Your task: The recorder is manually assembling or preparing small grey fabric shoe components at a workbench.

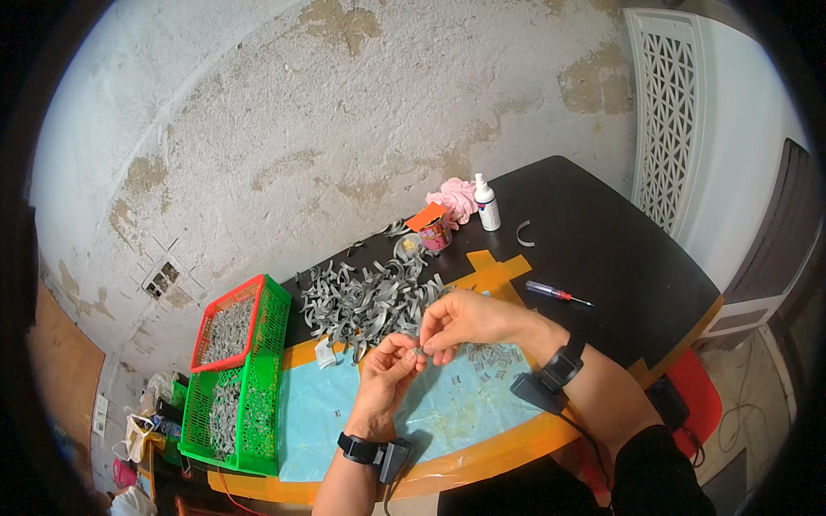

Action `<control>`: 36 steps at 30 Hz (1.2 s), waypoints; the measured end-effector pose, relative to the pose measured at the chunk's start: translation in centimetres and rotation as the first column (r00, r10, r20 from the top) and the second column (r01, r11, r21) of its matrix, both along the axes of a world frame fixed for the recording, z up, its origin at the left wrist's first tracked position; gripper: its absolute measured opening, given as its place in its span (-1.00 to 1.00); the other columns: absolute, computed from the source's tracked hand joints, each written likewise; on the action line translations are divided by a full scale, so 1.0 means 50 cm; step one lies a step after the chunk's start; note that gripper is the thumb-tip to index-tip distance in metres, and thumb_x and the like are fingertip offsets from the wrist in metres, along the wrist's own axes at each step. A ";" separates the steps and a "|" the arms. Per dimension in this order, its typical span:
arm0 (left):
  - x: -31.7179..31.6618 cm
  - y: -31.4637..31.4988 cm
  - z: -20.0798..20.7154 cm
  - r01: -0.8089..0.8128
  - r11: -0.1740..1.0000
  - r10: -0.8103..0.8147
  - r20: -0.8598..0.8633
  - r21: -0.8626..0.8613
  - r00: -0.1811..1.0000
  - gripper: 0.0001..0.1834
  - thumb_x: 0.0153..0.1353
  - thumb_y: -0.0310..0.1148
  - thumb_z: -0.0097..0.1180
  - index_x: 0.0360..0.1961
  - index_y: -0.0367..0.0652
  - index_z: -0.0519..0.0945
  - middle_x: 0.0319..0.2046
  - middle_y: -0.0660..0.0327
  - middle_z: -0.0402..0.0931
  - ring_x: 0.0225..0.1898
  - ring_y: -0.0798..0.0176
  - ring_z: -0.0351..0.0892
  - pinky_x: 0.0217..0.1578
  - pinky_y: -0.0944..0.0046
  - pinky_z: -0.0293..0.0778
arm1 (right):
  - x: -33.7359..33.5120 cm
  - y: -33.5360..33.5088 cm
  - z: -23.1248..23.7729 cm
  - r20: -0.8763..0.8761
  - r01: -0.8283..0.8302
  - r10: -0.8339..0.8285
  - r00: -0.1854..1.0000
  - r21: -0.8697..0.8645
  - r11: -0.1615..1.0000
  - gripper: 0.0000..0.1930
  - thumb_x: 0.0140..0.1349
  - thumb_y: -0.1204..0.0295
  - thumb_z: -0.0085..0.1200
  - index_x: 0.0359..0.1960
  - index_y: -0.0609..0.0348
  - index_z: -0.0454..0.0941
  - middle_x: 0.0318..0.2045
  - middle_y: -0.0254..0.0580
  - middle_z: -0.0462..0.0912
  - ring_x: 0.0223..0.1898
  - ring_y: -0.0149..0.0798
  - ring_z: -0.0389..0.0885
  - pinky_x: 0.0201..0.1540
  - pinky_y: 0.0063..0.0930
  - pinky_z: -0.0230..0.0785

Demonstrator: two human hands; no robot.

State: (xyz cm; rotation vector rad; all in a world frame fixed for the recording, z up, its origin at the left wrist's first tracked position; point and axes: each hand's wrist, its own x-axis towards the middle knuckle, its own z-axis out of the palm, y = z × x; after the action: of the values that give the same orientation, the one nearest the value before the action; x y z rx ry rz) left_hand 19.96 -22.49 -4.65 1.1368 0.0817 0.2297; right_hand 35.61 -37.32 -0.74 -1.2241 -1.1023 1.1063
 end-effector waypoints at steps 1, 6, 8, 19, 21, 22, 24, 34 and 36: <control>0.001 0.002 -0.005 0.013 1.000 -0.013 0.018 -0.019 1.000 -0.89 0.27 -0.53 0.06 -0.18 -0.21 0.50 -0.34 0.25 0.54 -0.32 0.41 0.51 -0.20 0.45 0.46 | 0.001 0.003 -0.004 0.000 0.000 0.000 1.000 0.000 1.000 -0.86 0.18 0.48 0.16 -0.31 0.33 0.54 -0.43 -0.17 0.64 -0.38 -0.36 0.66 -0.30 -0.55 0.52; 0.000 0.005 -0.012 0.037 0.998 -0.034 0.051 -0.052 0.998 -0.90 0.26 -0.55 0.06 -0.20 -0.21 0.50 -0.35 0.24 0.55 -0.33 0.40 0.51 -0.21 0.46 0.46 | -0.006 0.010 -0.009 -0.003 0.030 -0.030 1.000 0.009 1.000 -0.85 0.18 0.47 0.17 -0.31 0.32 0.54 -0.44 -0.17 0.64 -0.39 -0.35 0.66 -0.34 -0.56 0.52; 0.000 -0.001 -0.008 0.018 0.999 -0.016 0.034 -0.050 0.999 -0.89 0.26 -0.56 0.06 -0.20 -0.20 0.51 -0.35 0.24 0.55 -0.33 0.40 0.51 -0.22 0.46 0.46 | -0.007 0.008 -0.009 0.005 0.044 -0.044 0.999 0.002 0.999 -0.85 0.17 0.47 0.18 -0.32 0.32 0.54 -0.45 -0.18 0.64 -0.40 -0.36 0.66 -0.35 -0.57 0.51; 0.003 -0.007 -0.003 -0.032 0.999 0.032 0.010 0.025 0.999 -0.91 0.25 -0.55 0.08 -0.22 -0.23 0.50 -0.37 0.23 0.56 -0.35 0.39 0.53 -0.24 0.45 0.47 | -0.001 0.009 -0.019 0.047 0.068 -0.069 0.997 0.023 0.997 -0.89 0.13 0.48 0.20 -0.37 0.27 0.59 -0.49 -0.28 0.63 -0.45 -0.48 0.59 -0.38 -0.62 0.44; 0.005 -0.009 -0.001 -0.031 0.999 0.031 0.006 0.022 0.999 -0.91 0.25 -0.55 0.07 -0.22 -0.23 0.50 -0.37 0.23 0.56 -0.34 0.39 0.53 -0.24 0.45 0.47 | 0.002 0.010 -0.028 0.081 0.062 -0.068 0.994 0.072 0.995 -0.91 0.16 0.54 0.17 -0.33 0.31 0.57 -0.46 -0.26 0.63 -0.45 -0.47 0.59 -0.38 -0.62 0.47; 0.004 -0.008 -0.001 -0.033 0.999 0.033 -0.005 0.008 0.999 -0.91 0.25 -0.54 0.07 -0.22 -0.23 0.50 -0.37 0.23 0.56 -0.34 0.39 0.53 -0.24 0.46 0.47 | 0.001 0.013 -0.030 0.081 0.060 -0.065 0.995 0.072 0.996 -0.91 0.16 0.54 0.17 -0.33 0.31 0.57 -0.46 -0.26 0.63 -0.45 -0.47 0.59 -0.38 -0.62 0.47; 0.002 -0.005 -0.002 -0.035 0.999 0.035 -0.014 -0.005 0.999 -0.91 0.25 -0.54 0.07 -0.21 -0.23 0.50 -0.37 0.23 0.56 -0.34 0.39 0.53 -0.25 0.46 0.47 | -0.001 0.017 -0.033 0.086 0.081 -0.089 0.992 0.099 0.992 -0.92 0.15 0.53 0.17 -0.35 0.28 0.58 -0.47 -0.28 0.64 -0.44 -0.50 0.57 -0.38 -0.63 0.43; 0.000 0.006 -0.004 -0.001 0.996 -0.001 -0.022 -0.092 1.000 -0.91 0.30 -0.48 0.03 -0.19 -0.20 0.47 -0.34 0.25 0.53 -0.32 0.40 0.50 -0.20 0.44 0.44 | -0.025 0.024 -0.021 0.096 0.072 -0.087 0.992 0.152 0.986 -0.91 0.20 0.53 0.14 -0.28 0.28 0.58 -0.45 -0.29 0.62 -0.46 -0.49 0.58 -0.40 -0.64 0.46; 0.000 0.007 -0.004 0.007 0.996 -0.009 -0.020 -0.092 1.000 -0.92 0.30 -0.48 0.02 -0.19 -0.21 0.47 -0.34 0.24 0.53 -0.32 0.40 0.50 -0.20 0.44 0.44 | -0.022 0.027 -0.034 0.112 0.083 -0.102 0.988 0.170 0.982 -0.93 0.20 0.57 0.11 -0.30 0.27 0.60 -0.46 -0.30 0.60 -0.46 -0.49 0.59 -0.39 -0.63 0.46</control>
State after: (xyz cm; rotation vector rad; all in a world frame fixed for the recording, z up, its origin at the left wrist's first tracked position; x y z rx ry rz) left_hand 19.96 -22.13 -4.87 1.0476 0.1049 0.2052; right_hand 34.52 -35.97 -2.43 -1.2099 -1.1911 0.8623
